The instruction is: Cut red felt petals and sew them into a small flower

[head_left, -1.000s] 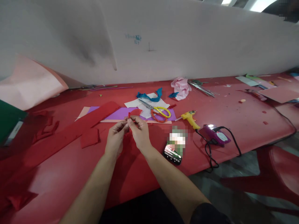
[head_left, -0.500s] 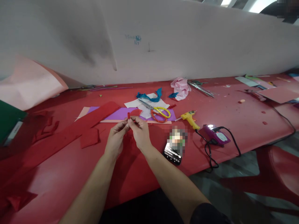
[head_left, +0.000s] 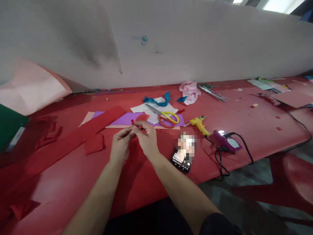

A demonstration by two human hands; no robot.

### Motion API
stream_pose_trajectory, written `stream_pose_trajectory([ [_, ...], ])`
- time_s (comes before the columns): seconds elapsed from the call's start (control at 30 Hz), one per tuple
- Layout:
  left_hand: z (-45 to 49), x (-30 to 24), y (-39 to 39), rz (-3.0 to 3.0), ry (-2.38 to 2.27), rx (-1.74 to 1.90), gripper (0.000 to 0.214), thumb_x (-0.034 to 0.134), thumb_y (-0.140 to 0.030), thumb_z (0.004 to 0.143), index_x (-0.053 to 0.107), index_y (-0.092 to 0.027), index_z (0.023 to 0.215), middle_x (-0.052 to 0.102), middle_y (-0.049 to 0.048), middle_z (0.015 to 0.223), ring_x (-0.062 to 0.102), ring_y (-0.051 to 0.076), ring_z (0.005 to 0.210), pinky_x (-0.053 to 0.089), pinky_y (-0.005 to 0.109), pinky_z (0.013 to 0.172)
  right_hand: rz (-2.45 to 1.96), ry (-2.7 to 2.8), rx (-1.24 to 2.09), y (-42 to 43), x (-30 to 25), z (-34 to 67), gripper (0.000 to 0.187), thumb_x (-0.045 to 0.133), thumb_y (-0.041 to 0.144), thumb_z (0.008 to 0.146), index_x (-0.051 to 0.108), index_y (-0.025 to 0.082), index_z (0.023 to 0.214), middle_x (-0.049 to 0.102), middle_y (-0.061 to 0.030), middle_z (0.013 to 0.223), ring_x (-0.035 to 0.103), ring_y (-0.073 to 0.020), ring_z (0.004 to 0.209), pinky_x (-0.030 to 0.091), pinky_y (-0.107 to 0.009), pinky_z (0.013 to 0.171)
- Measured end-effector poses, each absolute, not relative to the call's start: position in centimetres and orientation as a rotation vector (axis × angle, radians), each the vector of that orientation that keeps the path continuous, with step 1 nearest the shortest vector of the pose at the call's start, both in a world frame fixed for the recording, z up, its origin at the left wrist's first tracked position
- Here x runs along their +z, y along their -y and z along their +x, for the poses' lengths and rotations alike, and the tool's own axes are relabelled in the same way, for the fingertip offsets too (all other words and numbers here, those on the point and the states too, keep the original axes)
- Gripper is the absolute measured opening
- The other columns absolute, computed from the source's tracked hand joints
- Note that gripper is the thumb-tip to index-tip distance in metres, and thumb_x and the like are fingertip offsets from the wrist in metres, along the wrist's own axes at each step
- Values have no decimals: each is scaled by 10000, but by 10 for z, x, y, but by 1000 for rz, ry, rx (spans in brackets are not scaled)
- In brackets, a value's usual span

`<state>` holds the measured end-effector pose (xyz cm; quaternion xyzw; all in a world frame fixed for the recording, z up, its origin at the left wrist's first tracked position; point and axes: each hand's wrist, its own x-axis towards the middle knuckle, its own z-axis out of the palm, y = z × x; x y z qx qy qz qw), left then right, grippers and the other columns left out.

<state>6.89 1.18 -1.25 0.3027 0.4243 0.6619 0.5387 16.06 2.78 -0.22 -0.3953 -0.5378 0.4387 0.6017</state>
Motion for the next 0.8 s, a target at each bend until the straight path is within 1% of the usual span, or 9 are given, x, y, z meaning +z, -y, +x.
stream_pose_trajectory([
  [0.13,68,-13,-12,720,-1035,1609,175,797,-227,572,742,-181,732,725,35,745,650,149,742,476,254,732,-875,1265,983,-27,-1,160,52,613,219,783,665,221,784,661,-9,839,588,-174,855,444,-319,819],
  [0.37,70,-13,-11,771,-1014,1572,195,784,-243,611,744,-203,798,734,42,845,660,184,854,480,282,793,-932,1210,1065,-29,-6,158,70,619,270,786,670,223,799,670,-6,815,592,-171,819,453,-305,783],
  [0.5,71,-12,-10,781,-1027,1567,200,787,-275,608,740,-199,786,734,54,855,660,212,872,490,308,789,-930,1181,1087,-28,-6,157,68,625,264,779,672,218,794,666,-8,802,591,-171,807,458,-311,780],
  [0.6,70,-13,-10,786,-1033,1561,219,775,-300,628,740,-198,818,732,61,866,659,219,880,493,320,791,-931,1182,1087,-28,-6,157,68,626,267,778,673,221,795,669,-10,808,592,-173,816,461,-311,783],
  [0.8,70,-13,-10,785,-1011,1569,173,774,-277,633,735,-194,779,731,59,855,664,203,859,489,306,782,-928,1181,1085,-28,-8,157,72,626,271,779,671,224,811,675,-13,837,595,-175,830,465,-311,785],
])
